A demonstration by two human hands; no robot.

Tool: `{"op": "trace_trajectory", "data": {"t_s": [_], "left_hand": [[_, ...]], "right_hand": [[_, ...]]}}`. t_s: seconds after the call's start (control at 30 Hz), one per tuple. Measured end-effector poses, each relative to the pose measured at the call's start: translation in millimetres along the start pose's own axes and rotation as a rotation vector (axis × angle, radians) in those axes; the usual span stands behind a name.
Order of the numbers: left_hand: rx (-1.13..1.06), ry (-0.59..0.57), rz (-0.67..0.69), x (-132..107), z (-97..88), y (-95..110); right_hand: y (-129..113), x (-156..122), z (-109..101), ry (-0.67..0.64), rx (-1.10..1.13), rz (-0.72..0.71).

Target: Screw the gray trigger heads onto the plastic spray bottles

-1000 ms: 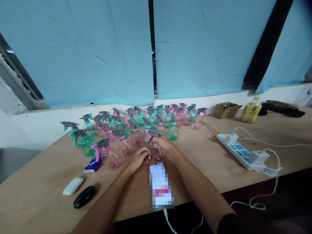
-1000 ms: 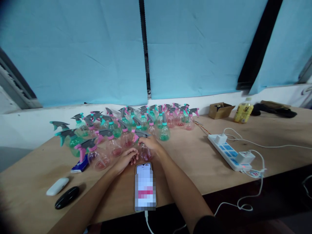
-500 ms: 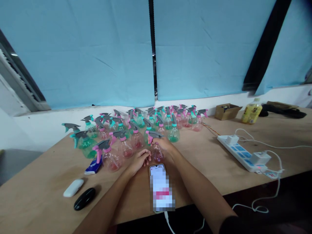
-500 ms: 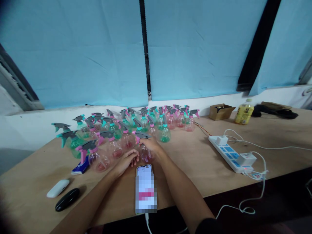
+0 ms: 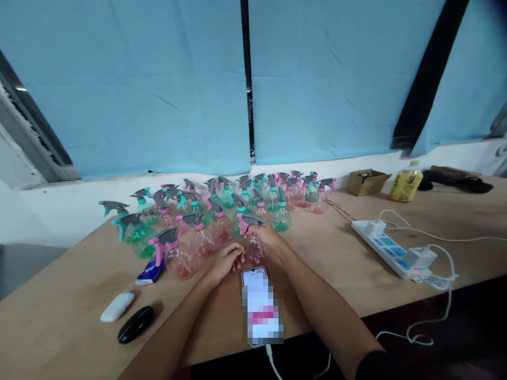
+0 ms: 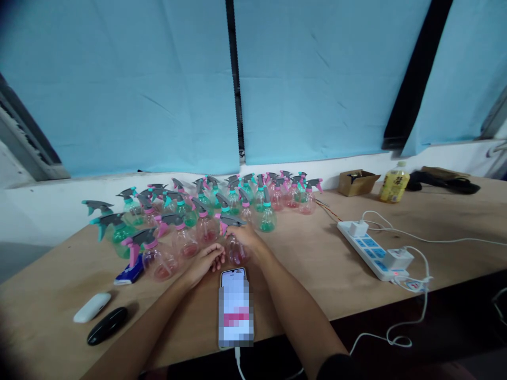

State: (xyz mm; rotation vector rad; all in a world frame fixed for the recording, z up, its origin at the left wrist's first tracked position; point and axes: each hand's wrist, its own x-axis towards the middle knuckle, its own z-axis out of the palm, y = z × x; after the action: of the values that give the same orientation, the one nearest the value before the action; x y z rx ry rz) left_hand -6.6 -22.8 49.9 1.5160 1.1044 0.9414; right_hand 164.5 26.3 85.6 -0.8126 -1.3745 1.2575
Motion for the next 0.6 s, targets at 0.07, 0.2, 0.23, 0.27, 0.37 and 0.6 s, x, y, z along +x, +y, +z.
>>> {"op": "trace_trajectory", "data": {"t_s": [0.07, 0.2, 0.23, 0.27, 0.37, 0.6], "left_hand": [[0.001, -0.005, 0.003, 0.9, -0.4, -1.6], [0.015, -0.007, 0.013, 2.1, -1.5, -4.3], [0.019, -0.005, 0.014, 2.3, -1.8, -4.7], [0.020, -0.004, 0.013, 2.3, -2.0, -5.0], [0.019, -0.004, 0.006, 2.5, -2.6, -5.7], [0.035, -0.015, 0.026, 4.4, -2.9, -8.1]], "right_hand": [[-1.1, -0.3, 0.2, 0.016, -0.002, 0.004], [-1.1, -0.5, -0.8, 0.044, -0.041, 0.052], [-0.8, -0.5, -0.9, 0.041, -0.049, 0.054], [-0.5, -0.6, -0.8, 0.035, -0.052, 0.052], [-0.4, -0.7, 0.9, 0.020, -0.017, 0.037], [-5.2, -2.1, 2.8, 0.013, -0.012, -0.042]]}}
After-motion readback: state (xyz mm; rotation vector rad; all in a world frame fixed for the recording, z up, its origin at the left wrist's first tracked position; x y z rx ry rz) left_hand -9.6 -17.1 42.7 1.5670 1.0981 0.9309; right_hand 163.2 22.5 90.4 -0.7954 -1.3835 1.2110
